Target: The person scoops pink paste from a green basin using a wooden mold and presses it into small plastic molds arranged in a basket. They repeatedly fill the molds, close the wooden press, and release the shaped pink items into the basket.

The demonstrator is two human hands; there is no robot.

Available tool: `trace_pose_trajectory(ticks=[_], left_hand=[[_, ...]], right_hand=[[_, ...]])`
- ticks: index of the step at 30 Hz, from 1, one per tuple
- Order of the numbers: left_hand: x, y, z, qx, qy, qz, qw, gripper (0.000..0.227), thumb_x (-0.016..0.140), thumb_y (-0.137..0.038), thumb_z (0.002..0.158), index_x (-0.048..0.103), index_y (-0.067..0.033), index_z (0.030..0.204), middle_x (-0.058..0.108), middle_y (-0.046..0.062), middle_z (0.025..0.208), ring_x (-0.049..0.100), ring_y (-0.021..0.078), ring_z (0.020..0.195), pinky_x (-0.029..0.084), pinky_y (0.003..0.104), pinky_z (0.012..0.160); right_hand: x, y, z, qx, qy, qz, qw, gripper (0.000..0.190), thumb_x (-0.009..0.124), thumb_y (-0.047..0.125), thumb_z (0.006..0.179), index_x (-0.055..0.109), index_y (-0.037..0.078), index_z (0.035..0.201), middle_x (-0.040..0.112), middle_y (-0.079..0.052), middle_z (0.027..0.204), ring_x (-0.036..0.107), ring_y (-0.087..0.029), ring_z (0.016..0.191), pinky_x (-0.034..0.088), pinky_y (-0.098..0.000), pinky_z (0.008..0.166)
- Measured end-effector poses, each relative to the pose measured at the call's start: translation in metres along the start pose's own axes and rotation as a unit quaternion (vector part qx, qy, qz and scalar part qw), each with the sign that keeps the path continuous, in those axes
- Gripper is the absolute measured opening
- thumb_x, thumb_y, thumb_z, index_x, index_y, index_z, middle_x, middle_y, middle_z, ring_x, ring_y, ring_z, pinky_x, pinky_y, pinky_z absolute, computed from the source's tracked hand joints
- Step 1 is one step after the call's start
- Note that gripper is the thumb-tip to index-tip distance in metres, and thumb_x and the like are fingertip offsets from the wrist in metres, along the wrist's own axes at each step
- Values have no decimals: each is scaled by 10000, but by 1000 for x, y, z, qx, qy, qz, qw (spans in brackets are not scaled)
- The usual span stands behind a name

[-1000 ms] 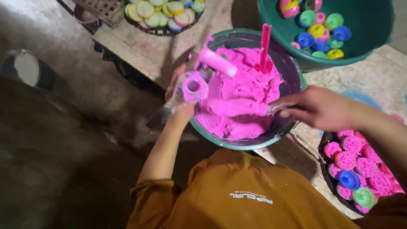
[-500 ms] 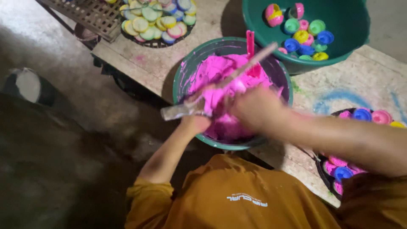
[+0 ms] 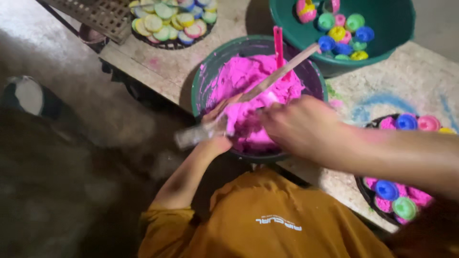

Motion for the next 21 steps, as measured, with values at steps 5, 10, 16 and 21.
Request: trace_pose_trajectory(ticks=[5, 10, 16, 21], left_hand=[[18, 0, -14, 15, 7, -102, 995, 623, 709, -59, 795, 529, -21, 1389, 643, 164, 1265, 626, 282, 1135, 538, 396, 942], [4, 31, -13, -106, 25, -76, 991, 304, 673, -81, 1004, 630, -123, 1302, 726, 57, 1139, 715, 186, 1043, 600, 311, 940], [-4, 7, 9, -64, -41, -156, 985, 422, 619, -123, 978, 577, -93, 1397, 692, 99, 1284, 684, 208, 1131, 553, 311, 990], [21, 18, 2, -110, -30, -182, 977, 462, 622, -160, 957, 587, -64, 1407, 673, 118, 1339, 676, 222, 1175, 541, 328, 1013]], right_hand=[[67, 35, 11, -76, -17, -157, 984, 259, 563, 155, 834, 649, 38, 1049, 634, -46, 797, 646, -143, 583, 499, -297, 491], [28, -3, -49, 8, 6, -161, 987, 291, 568, 170, 852, 636, 64, 1115, 598, -23, 810, 659, -175, 668, 501, -297, 498], [3, -3, -4, 0, -55, -135, 989, 188, 586, 217, 826, 649, 91, 951, 587, -32, 727, 631, -156, 528, 476, -308, 428], [64, 23, 16, -38, -54, -101, 993, 160, 598, 189, 827, 651, 55, 897, 588, -45, 743, 611, -159, 549, 477, -319, 432]])
Point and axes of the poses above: each hand's wrist, its own z-axis towards the middle knuckle, its own x-axis out of the palm, y = z × x, the point moved 8 cm from there along z, towards the middle knuckle
